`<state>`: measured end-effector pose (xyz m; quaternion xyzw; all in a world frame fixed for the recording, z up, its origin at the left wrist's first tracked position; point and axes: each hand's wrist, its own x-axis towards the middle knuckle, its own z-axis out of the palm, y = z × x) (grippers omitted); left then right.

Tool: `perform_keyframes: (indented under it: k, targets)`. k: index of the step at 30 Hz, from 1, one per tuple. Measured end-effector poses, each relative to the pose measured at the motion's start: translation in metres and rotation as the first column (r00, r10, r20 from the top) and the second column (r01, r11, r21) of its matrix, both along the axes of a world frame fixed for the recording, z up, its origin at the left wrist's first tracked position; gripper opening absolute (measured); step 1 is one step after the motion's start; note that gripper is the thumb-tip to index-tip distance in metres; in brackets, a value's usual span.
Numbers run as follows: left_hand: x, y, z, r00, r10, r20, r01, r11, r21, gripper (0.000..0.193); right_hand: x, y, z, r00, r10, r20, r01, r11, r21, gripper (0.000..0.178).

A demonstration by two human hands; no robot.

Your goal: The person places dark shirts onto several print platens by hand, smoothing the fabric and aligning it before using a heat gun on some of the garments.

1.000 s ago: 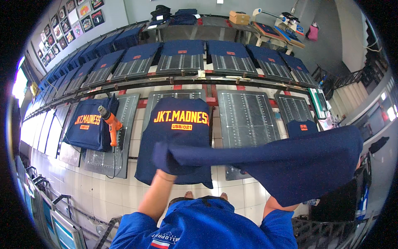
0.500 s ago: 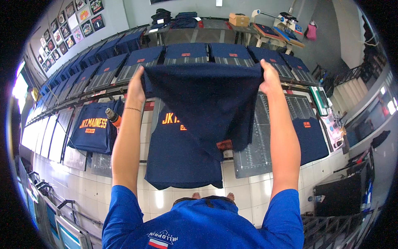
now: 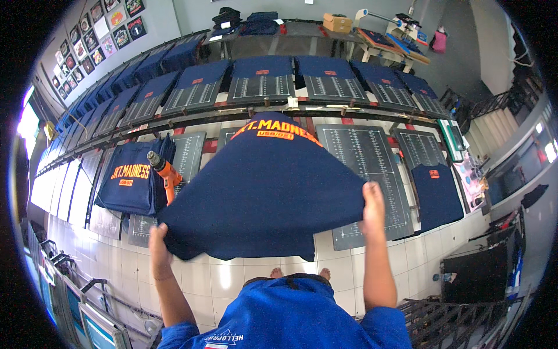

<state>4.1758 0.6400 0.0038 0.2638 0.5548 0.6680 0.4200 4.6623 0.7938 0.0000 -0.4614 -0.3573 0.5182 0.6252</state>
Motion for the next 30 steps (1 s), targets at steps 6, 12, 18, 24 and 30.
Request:
perform_keyframes:
  k: [6,12,18,24,30]
  targets:
    - [0.002,-0.041,-0.121,0.97,-0.135,0.202,0.167,0.974,-0.153,0.023,-0.025,-0.013,-0.148,0.973,-0.024,0.23,0.076,0.973,-0.218,0.019]
    - [0.006,-0.069,-0.175,0.927,-0.105,0.36,0.193,0.956,-0.219,0.026,-0.021,-0.056,-0.197,0.967,-0.075,0.242,0.134,0.962,-0.237,0.021]
    - [-0.024,-0.102,-0.234,0.966,-0.068,0.249,0.157,0.919,-0.361,0.033,-0.018,-0.083,-0.22,0.908,-0.07,0.414,0.196,0.943,-0.27,0.021]
    - [-0.018,-0.079,-0.245,0.926,-0.377,0.006,0.343,0.836,-0.429,0.051,-0.037,-0.091,-0.228,0.598,0.219,0.771,0.17,0.905,-0.389,0.055]
    - [-0.009,-0.033,-0.239,0.842,-0.299,0.449,0.416,0.89,-0.186,0.051,-0.029,-0.081,-0.269,0.795,0.386,-0.467,-0.596,0.638,-0.488,0.067]
